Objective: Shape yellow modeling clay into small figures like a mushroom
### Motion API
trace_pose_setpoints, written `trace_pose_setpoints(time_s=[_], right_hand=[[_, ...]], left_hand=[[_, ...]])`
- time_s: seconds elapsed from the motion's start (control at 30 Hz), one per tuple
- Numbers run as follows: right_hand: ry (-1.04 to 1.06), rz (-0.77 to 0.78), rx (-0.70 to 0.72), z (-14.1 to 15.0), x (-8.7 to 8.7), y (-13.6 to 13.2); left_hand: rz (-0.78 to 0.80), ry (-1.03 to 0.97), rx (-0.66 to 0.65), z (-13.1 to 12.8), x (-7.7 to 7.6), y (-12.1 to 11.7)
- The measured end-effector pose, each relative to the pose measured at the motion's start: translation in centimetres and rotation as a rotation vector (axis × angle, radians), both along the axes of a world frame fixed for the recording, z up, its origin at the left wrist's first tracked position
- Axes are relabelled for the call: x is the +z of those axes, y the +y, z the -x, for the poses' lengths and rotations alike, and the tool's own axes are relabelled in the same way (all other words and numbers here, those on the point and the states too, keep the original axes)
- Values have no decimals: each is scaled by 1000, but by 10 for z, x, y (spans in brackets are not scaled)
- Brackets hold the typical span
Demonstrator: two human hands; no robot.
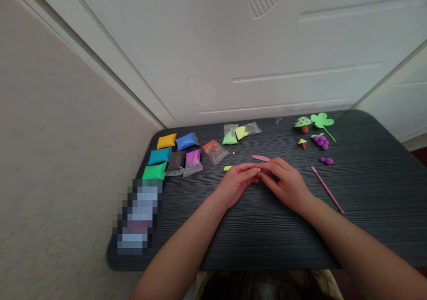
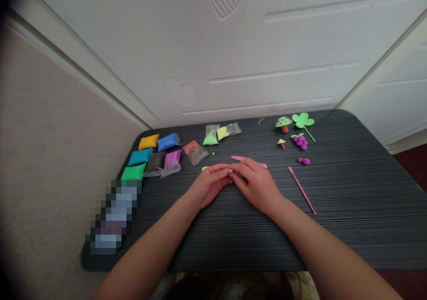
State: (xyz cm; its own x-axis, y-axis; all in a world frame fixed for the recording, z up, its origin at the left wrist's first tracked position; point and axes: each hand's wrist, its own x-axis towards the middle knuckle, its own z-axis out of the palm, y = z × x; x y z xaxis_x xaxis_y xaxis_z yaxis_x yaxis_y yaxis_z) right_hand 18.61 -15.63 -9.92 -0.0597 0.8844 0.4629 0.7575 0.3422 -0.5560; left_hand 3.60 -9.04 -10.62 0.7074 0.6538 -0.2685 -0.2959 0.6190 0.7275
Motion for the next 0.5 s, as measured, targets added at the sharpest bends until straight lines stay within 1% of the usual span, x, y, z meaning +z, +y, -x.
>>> trace_pose_setpoints(time_s=[0.3,0.5], right_hand=[[1,-19,5,1,-1,0],[2,-15,11,1,-3,0]], left_hand=[[-15,5,-17,0,1,-1],[-18,37,-15,0,-2,1]])
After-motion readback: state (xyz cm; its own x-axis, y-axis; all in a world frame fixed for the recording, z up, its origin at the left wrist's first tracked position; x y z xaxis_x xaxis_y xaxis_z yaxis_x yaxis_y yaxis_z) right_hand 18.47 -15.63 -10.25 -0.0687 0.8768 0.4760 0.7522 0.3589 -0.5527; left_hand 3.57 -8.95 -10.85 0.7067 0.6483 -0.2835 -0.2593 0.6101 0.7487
